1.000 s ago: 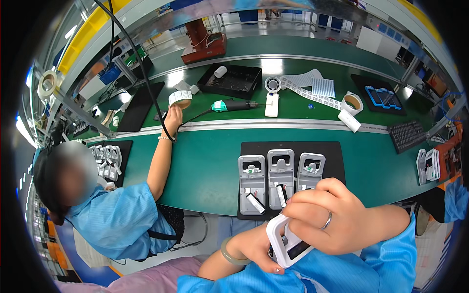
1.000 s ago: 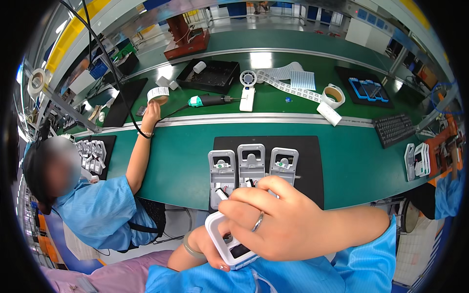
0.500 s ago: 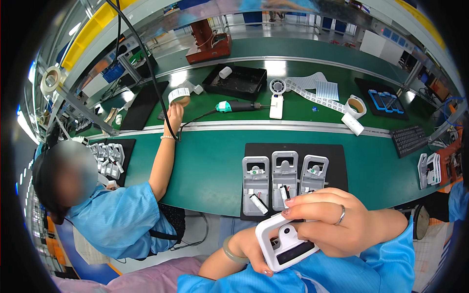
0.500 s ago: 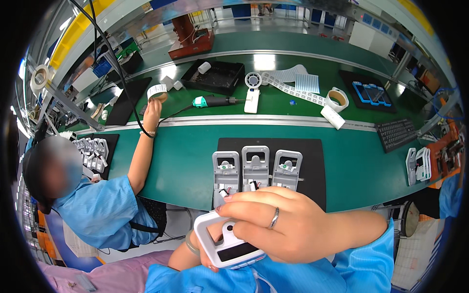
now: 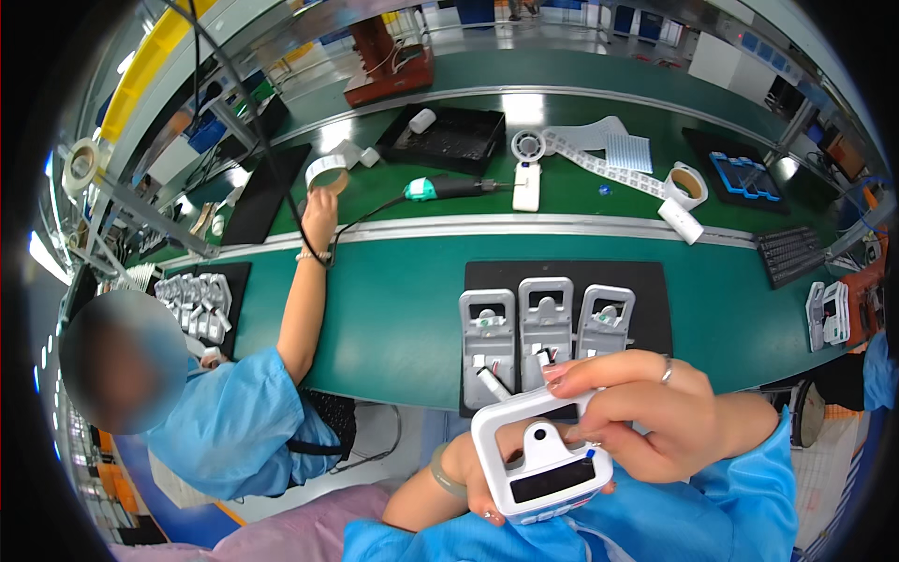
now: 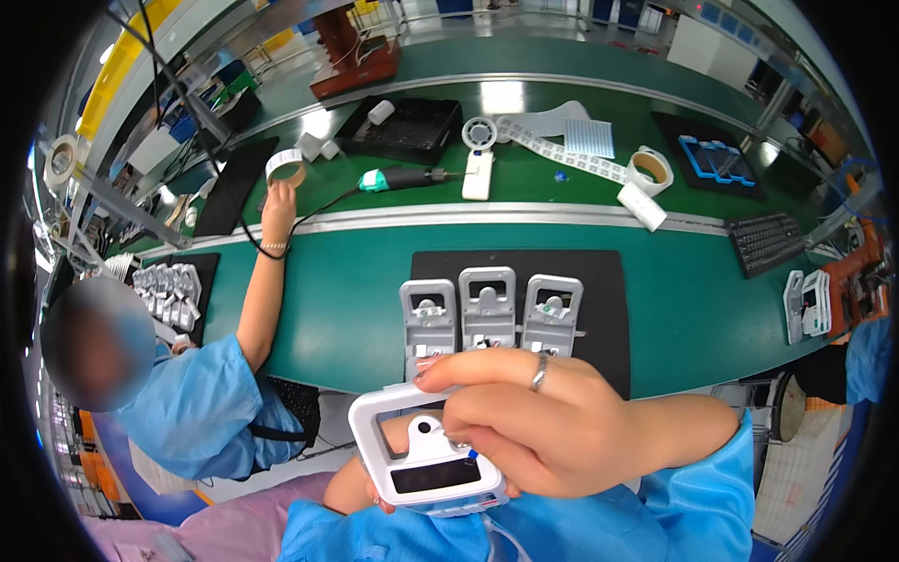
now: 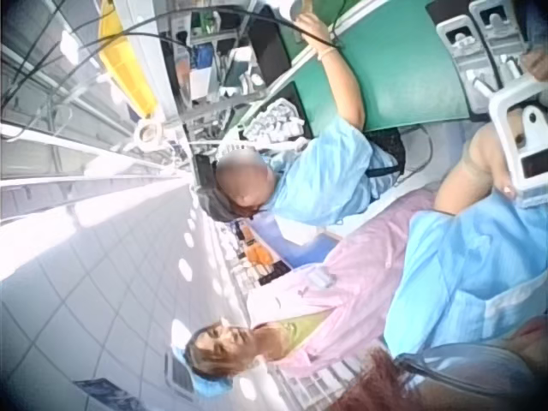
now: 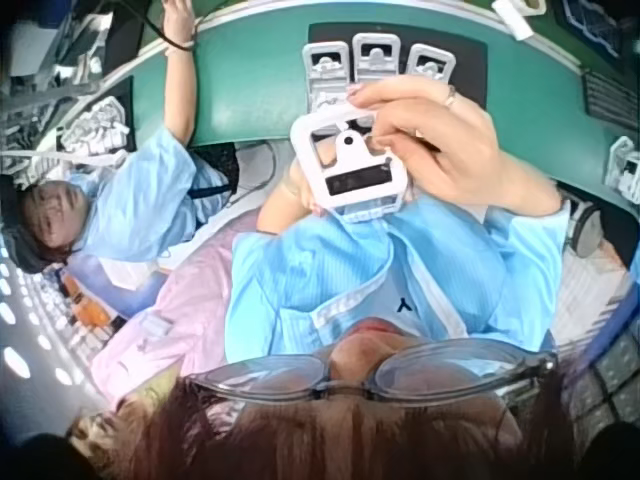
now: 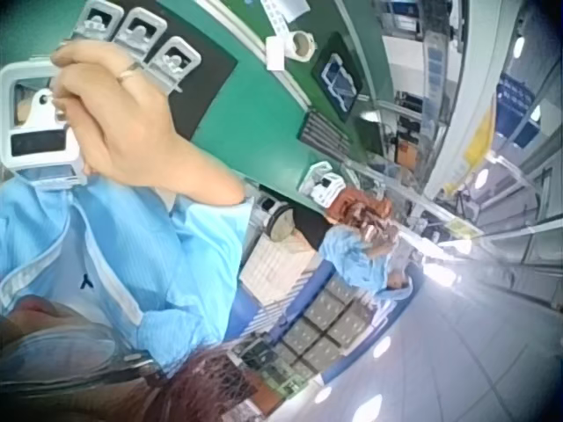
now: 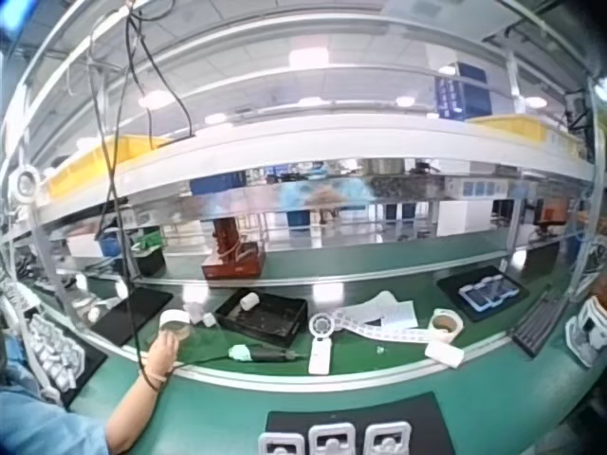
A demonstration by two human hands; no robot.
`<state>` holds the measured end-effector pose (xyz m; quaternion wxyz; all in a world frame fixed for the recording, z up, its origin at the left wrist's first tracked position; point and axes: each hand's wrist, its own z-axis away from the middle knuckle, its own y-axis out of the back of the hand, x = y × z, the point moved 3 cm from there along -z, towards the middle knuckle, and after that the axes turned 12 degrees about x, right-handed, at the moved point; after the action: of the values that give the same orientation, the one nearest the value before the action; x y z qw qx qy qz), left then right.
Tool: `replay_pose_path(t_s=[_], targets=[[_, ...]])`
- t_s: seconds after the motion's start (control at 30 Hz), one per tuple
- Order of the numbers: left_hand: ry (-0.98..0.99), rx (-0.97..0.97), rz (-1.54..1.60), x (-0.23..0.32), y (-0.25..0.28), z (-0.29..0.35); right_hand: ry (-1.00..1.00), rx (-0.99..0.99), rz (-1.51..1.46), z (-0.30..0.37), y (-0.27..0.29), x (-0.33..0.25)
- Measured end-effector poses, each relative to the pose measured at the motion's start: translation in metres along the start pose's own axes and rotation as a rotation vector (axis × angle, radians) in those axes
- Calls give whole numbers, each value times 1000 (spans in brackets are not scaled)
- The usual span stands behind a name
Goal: Assembling electronic device housings and applying stickers.
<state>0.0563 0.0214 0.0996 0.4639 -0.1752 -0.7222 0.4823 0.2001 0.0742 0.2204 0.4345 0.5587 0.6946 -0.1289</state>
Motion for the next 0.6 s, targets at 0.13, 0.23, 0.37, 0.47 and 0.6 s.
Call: replay_pose_path(t_s=[0.13, 0.23, 0.37, 0.47, 0.6], targets=[[-135, 103, -37, 18, 8, -3, -21, 87, 36, -1, 9, 43], [-163, 423, -80, 23, 14, 7, -183, 278, 322, -3, 34, 117], [-203, 632, -290, 33, 30, 23, -357, 411, 586, 17, 79, 274], [-226, 752, -297, 44, 30, 36, -559, 531, 754, 2, 115, 345], [-313, 762, -103, 47, 42, 41, -549, 311, 1005, -8, 130, 388]])
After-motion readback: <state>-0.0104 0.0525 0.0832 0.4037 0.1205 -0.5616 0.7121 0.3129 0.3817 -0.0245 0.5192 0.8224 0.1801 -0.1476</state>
